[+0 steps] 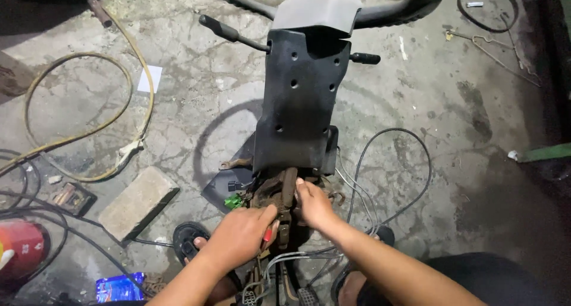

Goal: The person works on a disassembled steering column, using a wrench to tighten a bolt on the steering gear assembly. They then use a screwdriver to adjust components within the steering column housing.

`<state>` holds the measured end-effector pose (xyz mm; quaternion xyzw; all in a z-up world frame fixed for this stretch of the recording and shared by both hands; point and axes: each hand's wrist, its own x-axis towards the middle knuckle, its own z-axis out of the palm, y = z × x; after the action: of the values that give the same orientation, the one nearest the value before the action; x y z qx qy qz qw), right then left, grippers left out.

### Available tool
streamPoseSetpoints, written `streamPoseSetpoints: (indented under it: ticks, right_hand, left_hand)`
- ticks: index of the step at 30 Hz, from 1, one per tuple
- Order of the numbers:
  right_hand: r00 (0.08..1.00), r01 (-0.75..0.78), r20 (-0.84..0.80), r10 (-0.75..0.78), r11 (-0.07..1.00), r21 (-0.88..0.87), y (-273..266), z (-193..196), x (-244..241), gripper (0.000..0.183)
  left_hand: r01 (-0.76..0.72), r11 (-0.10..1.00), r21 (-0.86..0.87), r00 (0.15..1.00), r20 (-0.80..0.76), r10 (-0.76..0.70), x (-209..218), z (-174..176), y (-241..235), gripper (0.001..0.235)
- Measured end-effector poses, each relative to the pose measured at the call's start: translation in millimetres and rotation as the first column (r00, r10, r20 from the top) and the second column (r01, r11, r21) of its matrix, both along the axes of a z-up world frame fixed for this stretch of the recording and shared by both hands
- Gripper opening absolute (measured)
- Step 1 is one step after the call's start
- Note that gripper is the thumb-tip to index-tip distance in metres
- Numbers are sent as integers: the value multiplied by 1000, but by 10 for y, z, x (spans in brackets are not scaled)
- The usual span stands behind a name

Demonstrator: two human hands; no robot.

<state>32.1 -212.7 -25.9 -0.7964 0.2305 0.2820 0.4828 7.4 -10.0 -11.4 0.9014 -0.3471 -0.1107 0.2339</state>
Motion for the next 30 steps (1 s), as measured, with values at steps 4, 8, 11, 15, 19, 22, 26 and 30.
streamPoseSetpoints:
  ticks: [4, 8, 11, 15, 19, 22, 26, 30]
  right_hand:
    - [1000, 4, -3, -4, 999, 45, 84, 77, -182, 57]
    - [992, 33, -126, -18, 993, 117, 47, 217, -79, 59]
    - [986, 98, -152, -75, 984, 147, 123, 209, -136, 64]
    - [987, 125, -112, -118, 990, 63, 179, 128, -360, 63]
    - [979, 111, -185, -88, 987, 116, 121, 95, -207, 60]
    - [965, 151, -231, -123, 983, 108, 217, 308, -336, 59]
    - [976, 47, -216, -33, 997, 58, 126, 153, -334, 63]
    - [967, 137, -231, -107, 983, 120, 158, 54, -325, 60]
  left_hand:
    - [0, 1000, 24, 999, -48, 1, 40, 41, 5, 23]
    - [9, 999, 34, 999, -54, -8, 29, -38, 29, 20]
    - [8, 998, 69, 998, -55, -4, 1, -27, 12, 23]
    - [-13, 999, 31, 993, -116, 16, 25, 33, 39, 22]
    - [-37, 998, 54, 992, -117, 43, -25, -46, 27, 24]
    - [-6, 999, 40, 994, -107, 10, -33, -40, 38, 22]
    - [21, 1000, 20, 992, -124, -19, -30, -73, 19, 24]
    - [45, 998, 39, 990, -133, -40, -73, -113, 4, 22]
